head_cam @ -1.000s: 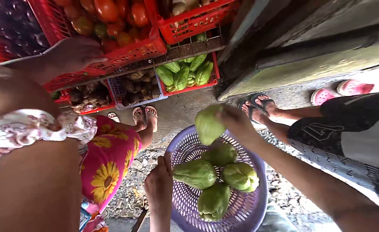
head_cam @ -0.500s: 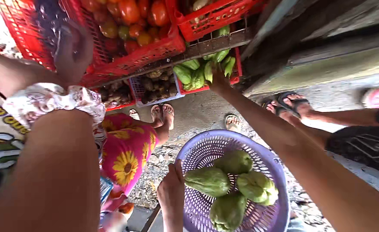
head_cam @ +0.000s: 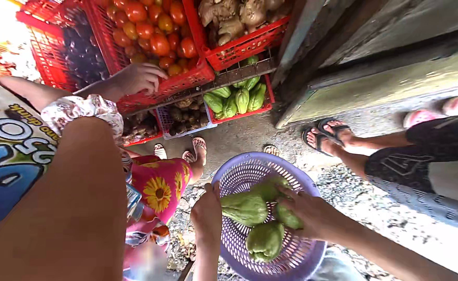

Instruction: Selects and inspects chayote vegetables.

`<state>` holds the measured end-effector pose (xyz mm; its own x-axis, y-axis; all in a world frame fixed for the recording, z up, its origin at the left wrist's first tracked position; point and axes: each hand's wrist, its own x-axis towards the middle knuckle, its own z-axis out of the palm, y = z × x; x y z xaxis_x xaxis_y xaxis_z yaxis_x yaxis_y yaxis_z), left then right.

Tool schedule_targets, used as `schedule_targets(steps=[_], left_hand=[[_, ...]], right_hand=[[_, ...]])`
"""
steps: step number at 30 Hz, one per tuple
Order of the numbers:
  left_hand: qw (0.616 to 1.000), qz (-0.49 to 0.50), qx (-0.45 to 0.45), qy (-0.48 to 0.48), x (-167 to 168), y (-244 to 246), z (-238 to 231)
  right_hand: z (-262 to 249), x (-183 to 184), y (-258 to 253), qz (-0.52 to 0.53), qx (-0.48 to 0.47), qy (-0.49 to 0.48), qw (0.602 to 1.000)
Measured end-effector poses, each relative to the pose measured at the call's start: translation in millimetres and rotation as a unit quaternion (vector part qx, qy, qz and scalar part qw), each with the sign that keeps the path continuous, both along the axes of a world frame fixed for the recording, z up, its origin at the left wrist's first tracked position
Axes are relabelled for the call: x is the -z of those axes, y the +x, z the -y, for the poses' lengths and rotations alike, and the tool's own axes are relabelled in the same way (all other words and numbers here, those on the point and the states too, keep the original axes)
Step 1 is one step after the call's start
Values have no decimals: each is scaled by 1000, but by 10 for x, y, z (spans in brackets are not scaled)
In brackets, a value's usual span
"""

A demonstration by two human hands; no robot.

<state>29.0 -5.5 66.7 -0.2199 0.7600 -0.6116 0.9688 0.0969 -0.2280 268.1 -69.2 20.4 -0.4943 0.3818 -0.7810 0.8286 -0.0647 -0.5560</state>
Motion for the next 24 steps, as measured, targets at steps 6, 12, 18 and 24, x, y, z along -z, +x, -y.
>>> schedule_targets(steps=[6,12,18,24], left_hand=[[999,44,0,31,195,-125,150],[998,31,-61,-6,362,-259,267],[993,62,-92,48,398,-312,418],[990,33,-127,-43,332,-218,268]], right_hand=[[-417,-180,522,-101,287,108,946],[-1609,1218,419,-109,635,3,765],[-2699,2675,262,-174,753,81,630],[-1918,1585,-3,-146,402,181,886]])
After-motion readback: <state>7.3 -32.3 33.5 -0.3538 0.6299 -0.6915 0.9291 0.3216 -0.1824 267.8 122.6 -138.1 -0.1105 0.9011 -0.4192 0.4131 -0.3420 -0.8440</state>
